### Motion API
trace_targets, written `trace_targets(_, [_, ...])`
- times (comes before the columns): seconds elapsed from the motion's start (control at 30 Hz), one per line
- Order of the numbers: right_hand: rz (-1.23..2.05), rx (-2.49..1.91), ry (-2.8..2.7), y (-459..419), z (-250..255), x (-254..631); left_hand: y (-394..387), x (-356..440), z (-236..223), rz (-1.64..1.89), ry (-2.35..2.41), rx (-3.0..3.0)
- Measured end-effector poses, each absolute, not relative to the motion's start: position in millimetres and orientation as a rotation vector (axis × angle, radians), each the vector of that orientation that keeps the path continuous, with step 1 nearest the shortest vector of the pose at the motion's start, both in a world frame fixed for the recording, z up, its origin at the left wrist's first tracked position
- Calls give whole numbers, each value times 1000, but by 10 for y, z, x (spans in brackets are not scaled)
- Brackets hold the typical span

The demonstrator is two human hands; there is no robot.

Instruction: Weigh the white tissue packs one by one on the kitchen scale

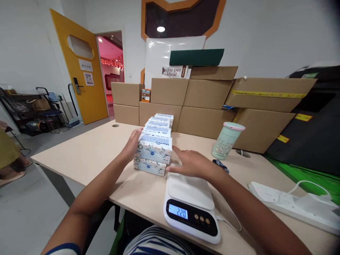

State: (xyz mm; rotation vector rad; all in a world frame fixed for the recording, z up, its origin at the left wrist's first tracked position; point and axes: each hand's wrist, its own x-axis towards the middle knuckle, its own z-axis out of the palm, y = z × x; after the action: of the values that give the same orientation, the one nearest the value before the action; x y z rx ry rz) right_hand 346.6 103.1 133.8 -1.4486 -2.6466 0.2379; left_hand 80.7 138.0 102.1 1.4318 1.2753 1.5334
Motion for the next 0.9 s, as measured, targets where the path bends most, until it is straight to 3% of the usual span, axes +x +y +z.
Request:
trace_targets(0.07, [286,-1231,-2612,1062,1178,3443,1233,831,1022,1479,1230,1511])
trace_targets(0.2, [578,-761,-2308,964,906,3599,826,984,960,1729,1150,1785])
trace_targets(0.27, [584,-804,-2082,859,823,3767,694,1191,965,1785,1170,2061])
trace_targets(0.4, [292,-1084,-1684,904,711,4222,961,1839,1150,1709,1185,2480])
trace_targets(0.5, [268,-1274,-1654,1210,550,4566,1499,2293,1247,1422,1125,2636])
trace_targets(0.67, [48,-1421,-1921,1681,158,4782,1953,2576,915,498,1523,2772])
trace_targets(0.8, [-186,-1396,-2204,1809,99,4600,1711,2398,596,311,1600,3004])
trace_targets(0.9, [-309,-1353,-2366,1902,191,4410,1390,2134,640,115,1392,2991])
